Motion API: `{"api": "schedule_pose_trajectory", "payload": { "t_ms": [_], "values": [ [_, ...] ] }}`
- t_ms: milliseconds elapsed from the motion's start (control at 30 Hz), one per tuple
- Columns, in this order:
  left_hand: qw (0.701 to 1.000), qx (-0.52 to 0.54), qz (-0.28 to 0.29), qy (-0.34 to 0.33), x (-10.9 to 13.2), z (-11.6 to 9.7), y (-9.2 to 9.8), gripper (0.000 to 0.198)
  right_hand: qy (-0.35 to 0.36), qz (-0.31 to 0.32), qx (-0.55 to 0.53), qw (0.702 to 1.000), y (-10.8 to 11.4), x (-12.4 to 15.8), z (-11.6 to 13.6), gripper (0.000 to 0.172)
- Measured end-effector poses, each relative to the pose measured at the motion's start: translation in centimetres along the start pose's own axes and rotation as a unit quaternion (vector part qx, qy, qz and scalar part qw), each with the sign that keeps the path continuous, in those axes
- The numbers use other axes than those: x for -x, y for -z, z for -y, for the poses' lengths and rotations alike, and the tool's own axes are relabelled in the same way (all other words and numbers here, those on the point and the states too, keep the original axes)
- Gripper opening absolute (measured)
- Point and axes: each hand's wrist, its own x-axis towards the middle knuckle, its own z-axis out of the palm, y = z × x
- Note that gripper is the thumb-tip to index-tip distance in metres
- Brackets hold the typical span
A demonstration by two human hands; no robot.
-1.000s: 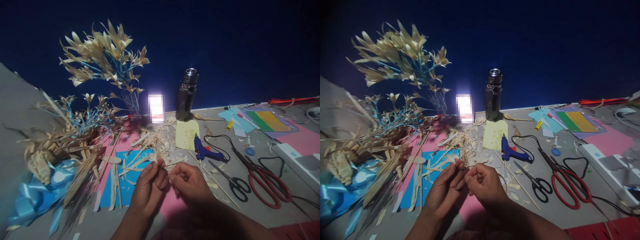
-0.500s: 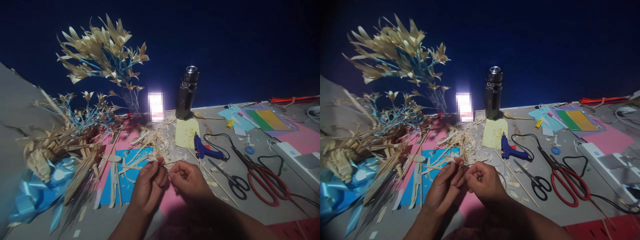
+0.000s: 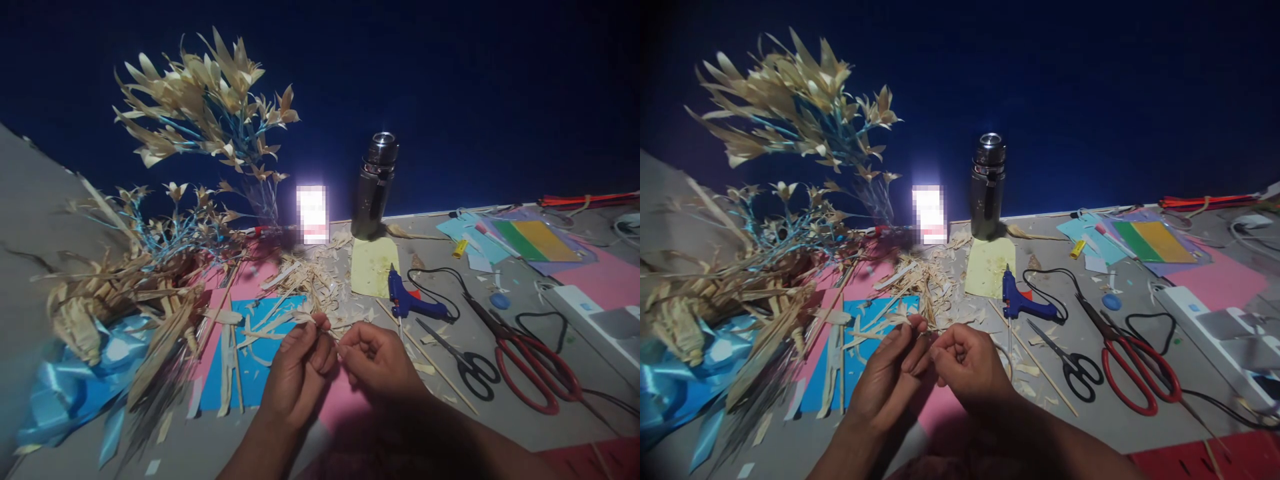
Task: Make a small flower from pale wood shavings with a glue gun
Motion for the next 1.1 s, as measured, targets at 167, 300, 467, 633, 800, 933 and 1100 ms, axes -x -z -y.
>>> {"api": "schedule_pose_trajectory", "payload": {
  "t_ms": [167, 300, 467, 633, 800, 933, 1100],
  "values": [
    [1.0, -0.008, -0.011, -0.005, 0.1, 0.0, -0.1, 0.027, -0.009, -0.001, 0.004, 1.0, 0.1, 0.0, 0.3, 0.008],
    [1.0, -0.01, -0.017, -0.006, 0.2, 0.1, -0.2, 0.028, -0.009, 0.003, 0.002, 1.0, 0.1, 0.1, 0.4, 0.008],
    [1.0, 0.001, -0.018, -0.009, 0.1, 0.1, -0.2, 0.027, -0.016, 0.002, -0.004, 1.0, 0.0, 0.1, 0.4, 0.008],
    [1.0, 0.009, -0.024, -0.008, 0.0, 0.3, 0.0, 0.029, -0.011, 0.006, -0.02, 1.0, -0.1, 0.2, 0.4, 0.007],
    [1.0, 0.008, -0.022, -0.003, 0.0, 0.7, 0.3, 0.029, -0.004, 0.023, -0.036, 0.999, -0.1, 0.0, 0.0, 0.012],
    [1.0, 0.005, -0.023, 0.013, 0.1, 1.1, 0.3, 0.028, 0.018, 0.048, -0.059, 0.997, 0.0, -0.4, -0.4, 0.019],
    [1.0, 0.005, -0.004, 0.021, 0.3, 1.2, -0.3, 0.028, 0.021, 0.029, -0.057, 0.998, 0.1, -0.3, -0.2, 0.023]
  ]
}}
